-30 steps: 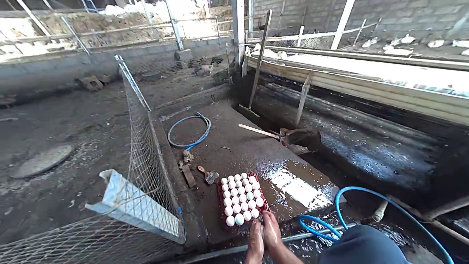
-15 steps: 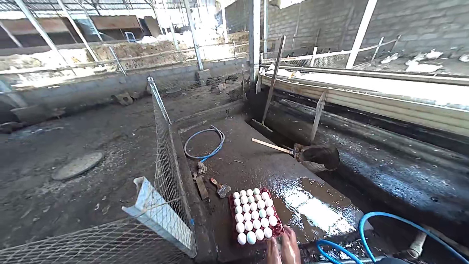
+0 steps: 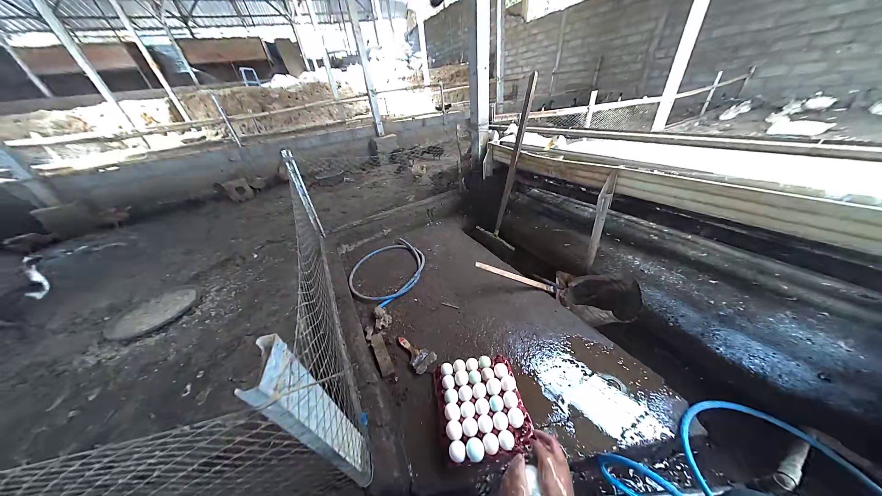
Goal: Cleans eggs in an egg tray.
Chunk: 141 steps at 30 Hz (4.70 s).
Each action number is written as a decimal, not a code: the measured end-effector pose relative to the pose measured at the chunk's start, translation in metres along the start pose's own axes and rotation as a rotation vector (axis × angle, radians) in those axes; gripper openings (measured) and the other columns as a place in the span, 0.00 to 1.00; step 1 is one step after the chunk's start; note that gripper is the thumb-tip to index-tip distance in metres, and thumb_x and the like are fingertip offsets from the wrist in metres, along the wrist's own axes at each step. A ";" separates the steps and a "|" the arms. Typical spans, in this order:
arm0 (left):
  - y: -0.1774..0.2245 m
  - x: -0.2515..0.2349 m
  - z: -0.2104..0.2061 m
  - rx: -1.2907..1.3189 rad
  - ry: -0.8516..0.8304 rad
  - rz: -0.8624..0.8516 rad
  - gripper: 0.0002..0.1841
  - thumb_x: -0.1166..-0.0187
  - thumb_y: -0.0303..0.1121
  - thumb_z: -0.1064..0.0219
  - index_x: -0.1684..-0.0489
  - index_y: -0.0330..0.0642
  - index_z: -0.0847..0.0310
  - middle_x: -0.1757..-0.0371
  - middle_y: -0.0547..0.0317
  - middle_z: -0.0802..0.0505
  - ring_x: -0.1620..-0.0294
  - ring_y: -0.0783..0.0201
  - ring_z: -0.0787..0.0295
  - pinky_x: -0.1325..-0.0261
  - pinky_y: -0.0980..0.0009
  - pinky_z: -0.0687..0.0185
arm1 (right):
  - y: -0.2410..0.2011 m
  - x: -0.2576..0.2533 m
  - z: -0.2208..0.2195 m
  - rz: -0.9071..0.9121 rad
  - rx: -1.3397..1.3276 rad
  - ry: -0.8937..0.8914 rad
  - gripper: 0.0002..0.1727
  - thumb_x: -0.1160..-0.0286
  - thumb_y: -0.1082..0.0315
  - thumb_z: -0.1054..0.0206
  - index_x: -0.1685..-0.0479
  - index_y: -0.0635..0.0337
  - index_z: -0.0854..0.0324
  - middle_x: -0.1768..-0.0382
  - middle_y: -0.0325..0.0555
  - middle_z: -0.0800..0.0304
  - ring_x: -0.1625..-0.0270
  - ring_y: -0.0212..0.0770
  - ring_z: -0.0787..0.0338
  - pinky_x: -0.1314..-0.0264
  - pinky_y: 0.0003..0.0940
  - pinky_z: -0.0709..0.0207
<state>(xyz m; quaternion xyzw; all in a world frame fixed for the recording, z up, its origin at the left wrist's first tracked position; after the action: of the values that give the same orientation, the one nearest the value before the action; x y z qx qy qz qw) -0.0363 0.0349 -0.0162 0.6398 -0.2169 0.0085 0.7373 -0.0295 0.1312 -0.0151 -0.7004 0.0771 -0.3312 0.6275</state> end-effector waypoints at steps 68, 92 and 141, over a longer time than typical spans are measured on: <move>0.007 -0.010 0.005 0.120 -0.030 0.036 0.27 0.04 0.37 0.63 0.23 0.21 0.33 0.21 0.30 0.24 0.19 0.46 0.29 0.15 0.53 0.39 | 0.000 0.011 -0.015 0.124 0.134 -0.062 0.26 0.09 0.66 0.54 0.22 0.79 0.35 0.28 0.75 0.24 0.24 0.62 0.22 0.18 0.54 0.32; 0.037 0.016 0.001 0.132 0.027 0.232 0.27 0.03 0.37 0.67 0.23 0.27 0.30 0.28 0.36 0.18 0.30 0.51 0.21 0.24 0.54 0.31 | -0.011 0.014 -0.010 0.059 0.132 -0.040 0.24 0.13 0.66 0.50 0.24 0.72 0.28 0.32 0.71 0.20 0.28 0.60 0.19 0.23 0.57 0.29; 0.024 0.007 0.009 0.075 -0.016 0.062 0.34 0.04 0.44 0.75 0.18 0.22 0.39 0.19 0.26 0.27 0.17 0.43 0.32 0.13 0.49 0.43 | 0.012 0.008 -0.016 0.035 0.092 -0.061 0.26 0.19 0.63 0.39 0.26 0.70 0.27 0.41 0.68 0.14 0.38 0.58 0.13 0.33 0.58 0.22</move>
<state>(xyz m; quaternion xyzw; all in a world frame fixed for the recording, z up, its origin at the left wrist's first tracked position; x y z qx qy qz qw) -0.0398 0.0294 0.0094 0.6600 -0.2419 0.0345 0.7104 -0.0291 0.1114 -0.0231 -0.6791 0.0547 -0.3017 0.6669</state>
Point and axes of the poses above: each hand's wrist, its own x-axis away from the middle knuckle, its own z-axis out of the back of the hand, y = z × x, the point moved 6 cm from there along -x, towards the middle knuckle
